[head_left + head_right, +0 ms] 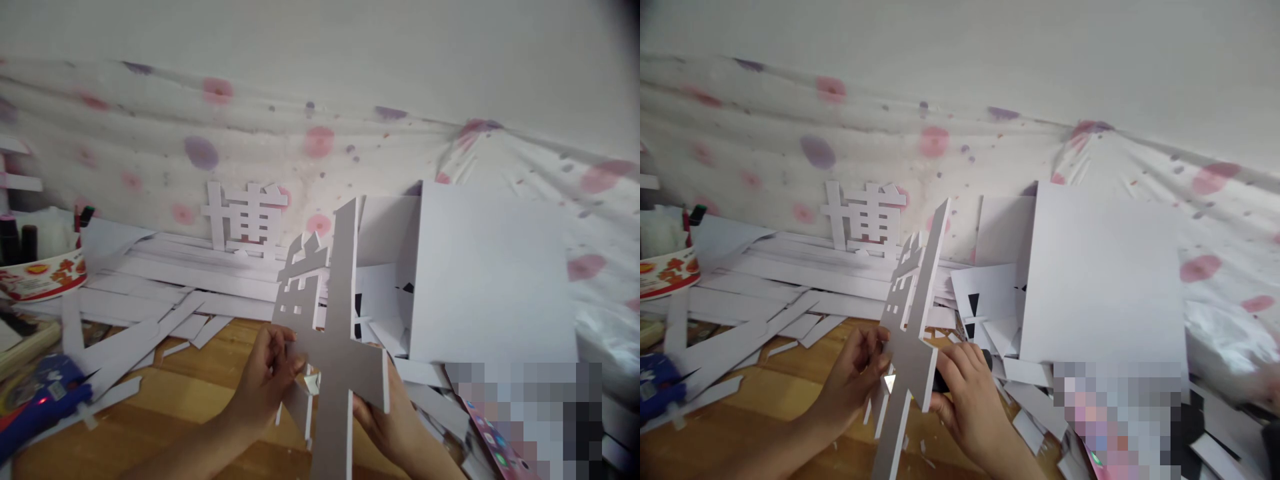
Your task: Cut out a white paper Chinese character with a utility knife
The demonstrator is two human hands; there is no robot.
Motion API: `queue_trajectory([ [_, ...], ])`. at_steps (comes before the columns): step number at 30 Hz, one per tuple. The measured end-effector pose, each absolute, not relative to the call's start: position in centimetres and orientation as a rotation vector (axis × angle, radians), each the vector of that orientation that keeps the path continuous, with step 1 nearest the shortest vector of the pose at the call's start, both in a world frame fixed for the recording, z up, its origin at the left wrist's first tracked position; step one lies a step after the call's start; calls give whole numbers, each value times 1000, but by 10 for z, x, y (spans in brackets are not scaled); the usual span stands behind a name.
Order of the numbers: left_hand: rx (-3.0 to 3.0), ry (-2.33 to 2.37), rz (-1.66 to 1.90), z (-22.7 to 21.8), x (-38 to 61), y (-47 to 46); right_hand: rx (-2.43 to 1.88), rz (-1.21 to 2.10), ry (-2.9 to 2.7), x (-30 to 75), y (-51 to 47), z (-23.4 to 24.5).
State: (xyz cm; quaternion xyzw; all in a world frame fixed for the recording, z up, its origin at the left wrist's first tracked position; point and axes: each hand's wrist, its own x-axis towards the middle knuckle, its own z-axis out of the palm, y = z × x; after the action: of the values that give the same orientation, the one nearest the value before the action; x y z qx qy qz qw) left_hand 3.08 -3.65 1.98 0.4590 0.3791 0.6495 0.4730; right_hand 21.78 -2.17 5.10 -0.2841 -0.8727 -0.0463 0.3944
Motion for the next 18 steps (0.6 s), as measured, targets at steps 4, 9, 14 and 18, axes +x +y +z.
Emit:
queue_trajectory([
  [4,1134,957,1580,20,31,-38,-743,-91,-2208,220,-19,51],
  [9,1138,953,1555,19,31,-41,-685,9,-2288,223,-20,55],
  [14,1161,953,1539,18,30,-39,-696,2,-2309,221,-24,57],
  [18,1170,907,1559,16,30,-37,-738,-42,-2258,219,-24,55],
])
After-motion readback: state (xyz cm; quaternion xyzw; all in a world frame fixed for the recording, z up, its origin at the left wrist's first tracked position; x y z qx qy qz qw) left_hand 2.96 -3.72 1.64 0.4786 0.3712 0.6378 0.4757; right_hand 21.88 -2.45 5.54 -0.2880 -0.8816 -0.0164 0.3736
